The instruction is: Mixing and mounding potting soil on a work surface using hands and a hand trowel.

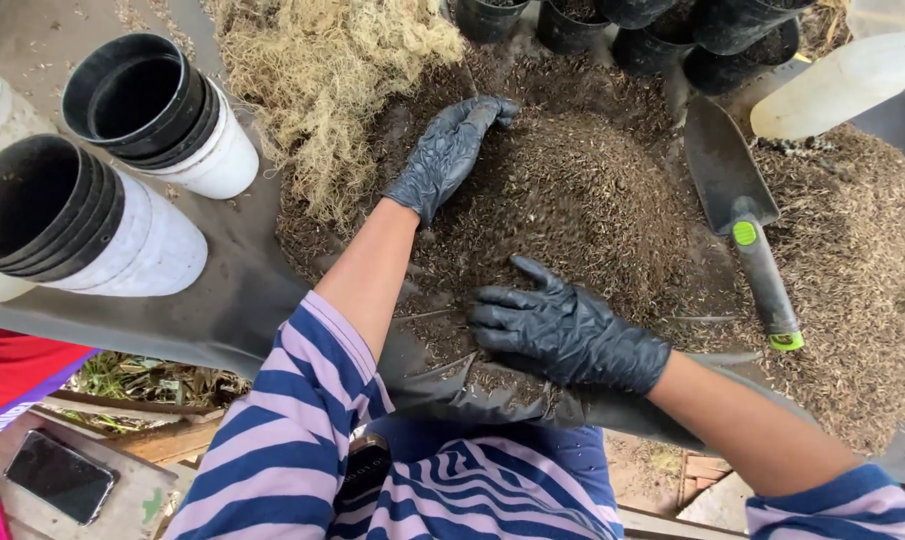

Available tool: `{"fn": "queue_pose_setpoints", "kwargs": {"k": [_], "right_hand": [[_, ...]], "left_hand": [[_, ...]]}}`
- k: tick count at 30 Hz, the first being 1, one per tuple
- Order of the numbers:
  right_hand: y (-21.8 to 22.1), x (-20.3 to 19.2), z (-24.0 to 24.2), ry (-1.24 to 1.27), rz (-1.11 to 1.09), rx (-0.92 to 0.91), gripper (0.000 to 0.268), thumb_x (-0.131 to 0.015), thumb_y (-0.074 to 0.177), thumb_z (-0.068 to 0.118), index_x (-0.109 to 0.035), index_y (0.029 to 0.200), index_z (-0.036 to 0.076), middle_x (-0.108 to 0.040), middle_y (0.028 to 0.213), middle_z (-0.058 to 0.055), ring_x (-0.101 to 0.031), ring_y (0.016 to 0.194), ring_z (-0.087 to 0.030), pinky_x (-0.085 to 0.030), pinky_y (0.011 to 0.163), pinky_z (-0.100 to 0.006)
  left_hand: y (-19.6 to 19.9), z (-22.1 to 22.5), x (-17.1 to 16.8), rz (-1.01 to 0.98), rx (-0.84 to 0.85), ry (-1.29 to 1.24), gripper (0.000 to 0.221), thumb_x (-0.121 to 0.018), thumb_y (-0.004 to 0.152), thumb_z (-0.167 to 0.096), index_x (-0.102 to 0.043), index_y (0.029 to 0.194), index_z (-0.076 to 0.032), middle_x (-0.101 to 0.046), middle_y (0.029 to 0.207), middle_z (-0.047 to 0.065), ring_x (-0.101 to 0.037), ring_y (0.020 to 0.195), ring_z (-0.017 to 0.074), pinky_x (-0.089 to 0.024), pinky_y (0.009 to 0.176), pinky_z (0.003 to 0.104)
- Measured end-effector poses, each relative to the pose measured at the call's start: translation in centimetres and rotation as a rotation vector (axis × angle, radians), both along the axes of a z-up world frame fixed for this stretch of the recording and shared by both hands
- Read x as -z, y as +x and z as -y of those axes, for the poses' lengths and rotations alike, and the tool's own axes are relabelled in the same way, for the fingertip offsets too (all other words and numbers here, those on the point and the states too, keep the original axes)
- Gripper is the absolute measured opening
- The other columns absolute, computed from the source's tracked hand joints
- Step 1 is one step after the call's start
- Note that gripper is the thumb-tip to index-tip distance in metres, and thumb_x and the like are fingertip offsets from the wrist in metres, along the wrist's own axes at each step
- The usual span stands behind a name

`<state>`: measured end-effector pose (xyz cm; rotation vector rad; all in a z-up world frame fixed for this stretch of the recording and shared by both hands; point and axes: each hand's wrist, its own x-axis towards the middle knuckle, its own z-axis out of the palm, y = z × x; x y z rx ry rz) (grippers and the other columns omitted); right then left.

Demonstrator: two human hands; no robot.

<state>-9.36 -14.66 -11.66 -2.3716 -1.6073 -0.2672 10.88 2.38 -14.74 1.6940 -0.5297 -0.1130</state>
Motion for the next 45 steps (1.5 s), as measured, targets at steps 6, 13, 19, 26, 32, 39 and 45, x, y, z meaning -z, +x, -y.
{"fn": "queue_pose_setpoints", "kwargs": {"k": [6,13,19,26,32,39,45], "right_hand": [[2.0,6.4,4.5,0.365,-1.276,-0.131,0.041,-0.061,0.103,0.03,-0.05,0.143,0.035,-0.068,0.133,0.011,-0.055,0.139,-0.012,0.009,0.131,-0.055],[4.1,1.3,7.1,-0.435,0.333,-0.045,0.057,-0.059,0.092,0.018,-0.05,0.144,0.04,-0.053,0.152,-0.001,-0.047,0.141,-0.033,-0.026,0.118,-0.076],[0.2,-8.3,9.2,-0.324,0.352,0.162,0.05,-0.058,0.091,0.019,-0.056,0.138,0.036,-0.054,0.152,-0.002,-0.049,0.139,-0.026,-0.023,0.12,-0.068],[-4.7,-2.0,12.1,-0.211,0.345,-0.034,0.056,-0.037,0.1,0.019,-0.044,0.153,0.036,-0.039,0.164,0.006,-0.033,0.152,-0.023,-0.021,0.125,-0.059],[-2.0,0.0,10.5,-0.447,0.491,-0.224,0.062,-0.056,0.089,0.015,-0.04,0.145,0.033,-0.034,0.166,0.002,-0.028,0.155,-0.027,-0.021,0.124,-0.061],[0.3,2.3,8.1,-0.288,0.351,-0.3,0.025,-0.061,0.094,0.026,-0.052,0.117,0.026,-0.048,0.155,-0.002,-0.043,0.144,-0.036,-0.035,0.116,-0.066],[3.4,-2.8,5.7,-0.273,0.472,-0.283,0.02,-0.055,0.099,0.022,-0.058,0.118,0.019,-0.052,0.149,-0.004,-0.048,0.139,-0.038,-0.042,0.108,-0.067]], "left_hand": [[-0.3,-0.4,-0.3,0.057,0.041,0.029,0.043,-0.037,0.105,-0.042,-0.072,0.12,-0.022,-0.07,0.133,0.002,-0.063,0.128,0.0238,-0.043,0.114,0.044],[-0.7,-0.4,-1.6,0.015,0.058,-0.104,0.037,-0.051,0.103,-0.024,-0.076,0.109,0.002,-0.077,0.097,0.014,-0.067,0.105,0.0209,-0.035,0.114,0.027],[-0.1,-0.5,-0.6,-0.009,0.029,-0.037,0.03,-0.059,0.097,-0.036,-0.08,0.111,-0.018,-0.081,0.102,0.006,-0.074,0.106,0.0207,-0.045,0.104,0.033],[-0.7,-0.8,-2.2,-0.01,0.12,0.001,0.034,-0.051,0.101,-0.026,-0.079,0.104,-0.007,-0.078,0.109,0.006,-0.066,0.118,0.02,-0.036,0.114,0.033],[-2.1,-0.9,-4.8,0.24,0.169,0.165,0.041,-0.038,0.11,-0.012,-0.068,0.106,0.016,-0.07,0.093,0.027,-0.063,0.103,0.0184,-0.044,0.102,0.023],[-1.4,0.9,0.2,0.295,-0.071,0.23,0.039,-0.045,0.105,-0.027,-0.075,0.106,-0.002,-0.076,0.101,0.013,-0.066,0.109,0.0248,-0.039,0.107,0.031],[0.9,1.6,1.8,0.13,-0.216,0.383,0.024,-0.051,0.091,-0.067,-0.072,0.094,-0.058,-0.072,0.098,-0.035,-0.069,0.104,-0.0055,-0.048,0.089,0.015]]}}
